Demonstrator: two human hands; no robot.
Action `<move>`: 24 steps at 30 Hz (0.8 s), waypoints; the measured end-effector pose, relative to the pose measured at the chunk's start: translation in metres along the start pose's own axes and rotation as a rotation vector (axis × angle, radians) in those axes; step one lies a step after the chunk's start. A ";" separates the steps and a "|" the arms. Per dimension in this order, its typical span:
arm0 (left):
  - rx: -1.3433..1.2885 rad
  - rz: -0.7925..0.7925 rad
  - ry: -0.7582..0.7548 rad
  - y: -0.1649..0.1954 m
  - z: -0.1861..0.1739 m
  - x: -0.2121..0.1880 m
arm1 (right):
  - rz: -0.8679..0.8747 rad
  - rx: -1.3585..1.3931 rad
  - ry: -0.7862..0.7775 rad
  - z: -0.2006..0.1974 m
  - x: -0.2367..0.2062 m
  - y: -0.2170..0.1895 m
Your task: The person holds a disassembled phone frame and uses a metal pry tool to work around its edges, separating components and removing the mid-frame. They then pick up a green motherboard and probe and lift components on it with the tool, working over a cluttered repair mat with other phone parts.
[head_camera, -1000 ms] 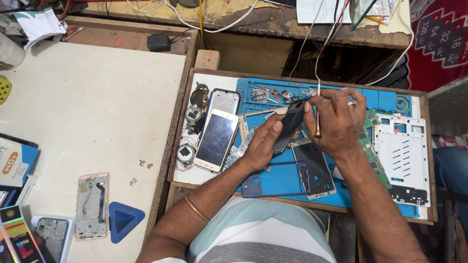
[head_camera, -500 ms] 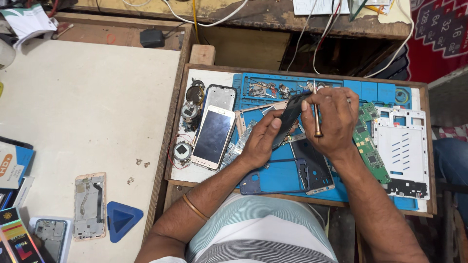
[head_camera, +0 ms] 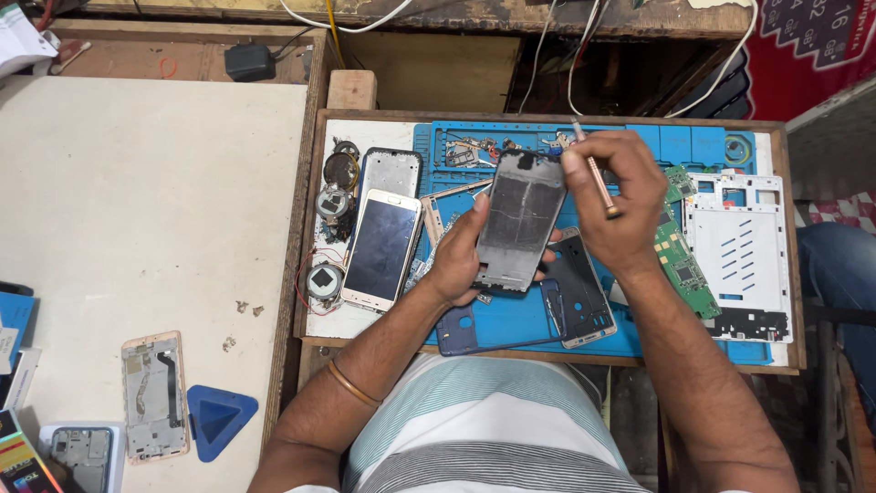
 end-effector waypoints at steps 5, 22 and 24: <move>-0.080 0.046 0.048 0.002 -0.010 0.000 | 0.162 0.227 -0.048 0.007 -0.026 0.019; 0.488 0.563 0.298 0.009 -0.020 -0.013 | 0.056 0.245 -0.080 0.021 -0.075 0.019; 0.515 0.591 0.287 0.010 -0.016 -0.014 | -0.016 0.228 -0.062 0.020 -0.076 0.016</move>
Point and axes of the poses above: each hand's wrist, its own x-axis towards the middle knuckle, its own z-axis out of the palm, y = z × x, the point moved 4 cm from there along x, towards the middle knuckle, and after that the axes turned 3 degrees about -z, right-handed, at the moved point
